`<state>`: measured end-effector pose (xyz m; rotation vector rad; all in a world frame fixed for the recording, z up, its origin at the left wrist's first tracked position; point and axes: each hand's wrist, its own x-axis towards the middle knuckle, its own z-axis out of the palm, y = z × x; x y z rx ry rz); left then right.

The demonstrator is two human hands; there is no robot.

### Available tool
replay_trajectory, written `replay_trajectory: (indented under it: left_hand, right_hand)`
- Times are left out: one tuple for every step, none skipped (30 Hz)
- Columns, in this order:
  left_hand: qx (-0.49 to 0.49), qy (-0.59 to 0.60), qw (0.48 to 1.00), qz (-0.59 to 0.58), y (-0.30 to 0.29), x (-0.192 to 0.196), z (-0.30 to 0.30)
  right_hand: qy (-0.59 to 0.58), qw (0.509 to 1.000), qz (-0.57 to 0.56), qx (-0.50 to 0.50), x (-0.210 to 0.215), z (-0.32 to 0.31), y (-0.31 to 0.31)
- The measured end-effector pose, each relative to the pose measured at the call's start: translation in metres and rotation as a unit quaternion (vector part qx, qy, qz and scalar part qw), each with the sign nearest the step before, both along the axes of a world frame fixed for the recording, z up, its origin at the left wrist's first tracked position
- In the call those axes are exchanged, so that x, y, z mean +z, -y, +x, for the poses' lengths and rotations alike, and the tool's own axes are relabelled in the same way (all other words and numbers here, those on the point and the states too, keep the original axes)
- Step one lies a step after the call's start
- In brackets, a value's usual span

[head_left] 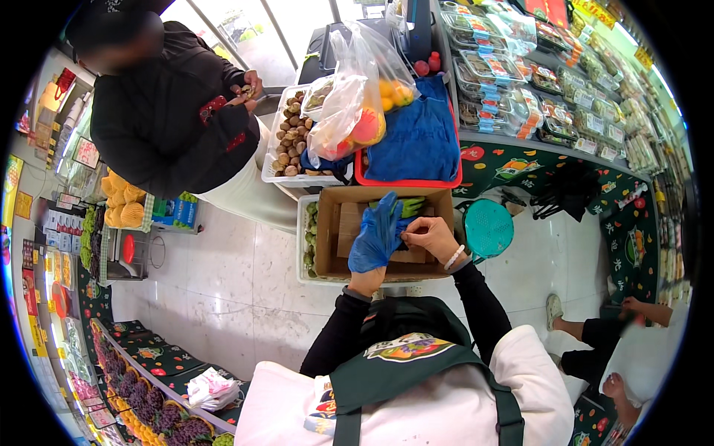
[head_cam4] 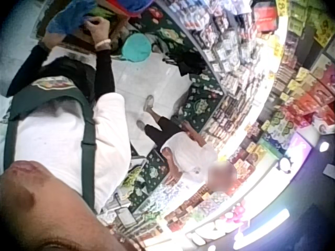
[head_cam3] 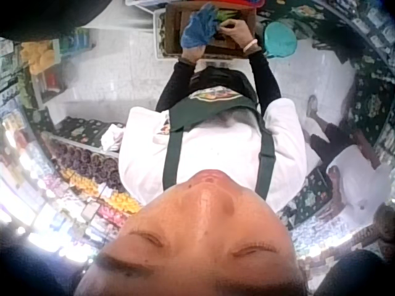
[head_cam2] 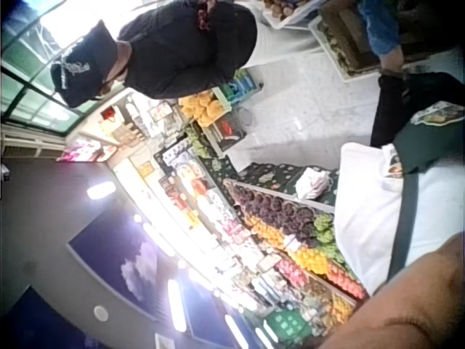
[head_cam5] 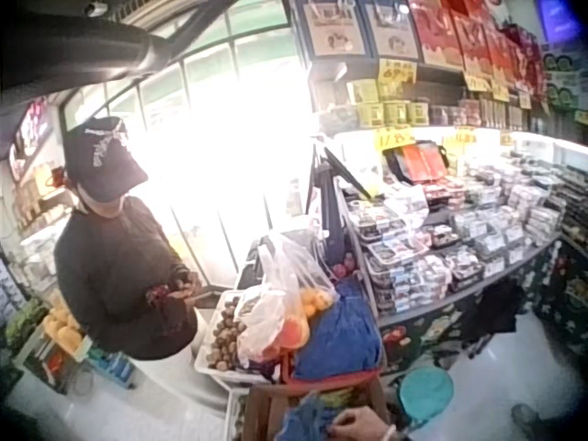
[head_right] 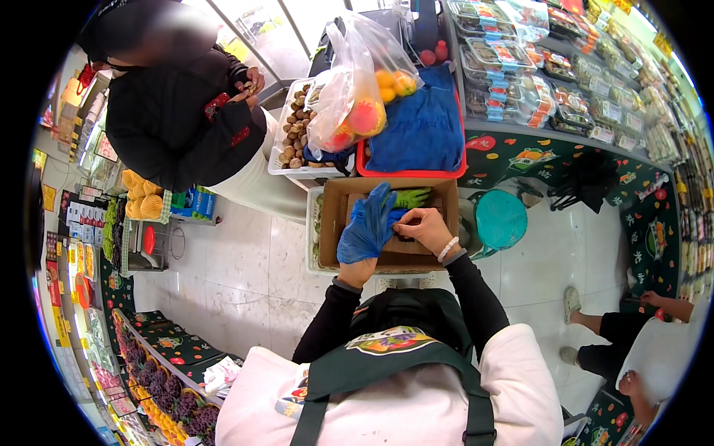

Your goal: The person sits on the floor and peels green fruits using a knife, placing the peeled fruits into a cardboard box. They then stand up, move to the checkout counter, and place the peeled fruits and other items on the scale for weighing.

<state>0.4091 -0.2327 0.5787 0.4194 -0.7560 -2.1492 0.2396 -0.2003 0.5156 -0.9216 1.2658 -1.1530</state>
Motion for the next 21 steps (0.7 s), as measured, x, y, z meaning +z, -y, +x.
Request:
replay_trajectory:
  left_hand:
    - [-0.015,0.003,1.0,-0.007,0.001,0.0,0.0]
    - [-0.029,0.008,0.999,-0.015,0.004,-0.001,0.001]
    - [-0.042,0.013,0.999,-0.023,0.005,-0.003,0.002]
    - [-0.047,-0.003,0.999,-0.007,0.006,-0.006,0.002]
    - [-0.051,-0.019,0.998,0.009,0.005,-0.01,0.002]
    - [-0.055,-0.034,0.998,0.025,0.004,-0.014,0.003]
    - [-0.075,-0.077,0.99,0.092,0.004,-0.016,0.005]
    - [-0.096,-0.12,0.975,0.159,0.004,-0.018,0.007]
    - [-0.117,-0.162,0.953,0.225,0.003,-0.018,0.008]
    - [-0.122,-0.112,0.974,0.157,0.0,-0.018,0.007]
    - [-0.125,-0.06,0.987,0.084,-0.003,-0.011,0.006]
    - [-0.127,-0.063,0.986,0.088,-0.004,-0.012,0.002]
    - [-0.13,-0.066,0.985,0.092,-0.005,-0.013,-0.001]
    - [-0.133,-0.122,0.968,0.173,-0.004,-0.016,-0.009]
    - [-0.134,-0.178,0.942,0.251,-0.003,-0.017,-0.015]
    - [-0.094,0.007,0.994,0.054,-0.008,-0.016,-0.016]
    - [-0.087,0.035,0.994,0.057,-0.007,-0.02,-0.017]
    - [-0.076,0.065,0.993,0.062,-0.005,-0.027,-0.017]
    - [-0.065,0.094,0.991,0.067,-0.003,-0.035,-0.017]
    - [-0.063,0.148,0.984,0.074,0.0,-0.04,-0.022]
    - [-0.07,0.15,0.985,0.049,0.0,-0.039,-0.023]
  right_hand:
    - [-0.013,1.0,-0.003,0.004,-0.003,-0.002,0.0]
    - [-0.042,0.999,-0.016,-0.01,-0.003,0.0,0.0]
    - [-0.071,0.997,-0.03,-0.025,-0.002,0.003,-0.001]
    - [-0.1,0.993,-0.044,-0.04,-0.001,0.006,-0.003]
    - [-0.136,0.988,-0.057,-0.056,0.002,0.012,-0.004]
    - [-0.17,0.98,-0.07,-0.073,0.007,0.019,-0.007]
    - [-0.205,0.971,-0.083,-0.091,0.01,0.023,-0.007]
    - [-0.226,0.962,-0.091,-0.125,0.008,0.021,-0.007]
    - [-0.246,0.951,-0.1,-0.159,0.005,0.018,-0.005]
    - [-0.267,0.938,-0.108,-0.192,-0.001,0.013,-0.004]
    - [-0.308,0.914,-0.134,-0.228,-0.013,0.002,-0.002]
    - [-0.3,0.909,-0.128,-0.26,-0.015,-0.004,0.0]
    - [-0.292,0.902,-0.123,-0.292,-0.017,-0.009,0.002]
    - [-0.266,0.911,-0.125,-0.288,-0.018,-0.009,0.004]
    - [-0.159,0.944,-0.086,-0.277,-0.018,-0.007,0.004]
    - [-0.049,0.963,-0.046,-0.261,-0.018,-0.006,0.003]
    - [0.06,0.968,-0.004,-0.242,-0.008,-0.003,0.002]
    - [0.192,0.962,0.069,-0.182,0.008,0.004,-0.004]
    - [0.209,0.963,0.073,-0.153,0.0,0.01,-0.008]
    - [0.223,0.964,0.075,-0.127,-0.01,0.011,-0.013]
    - [0.237,0.963,0.079,-0.102,-0.02,0.012,-0.014]
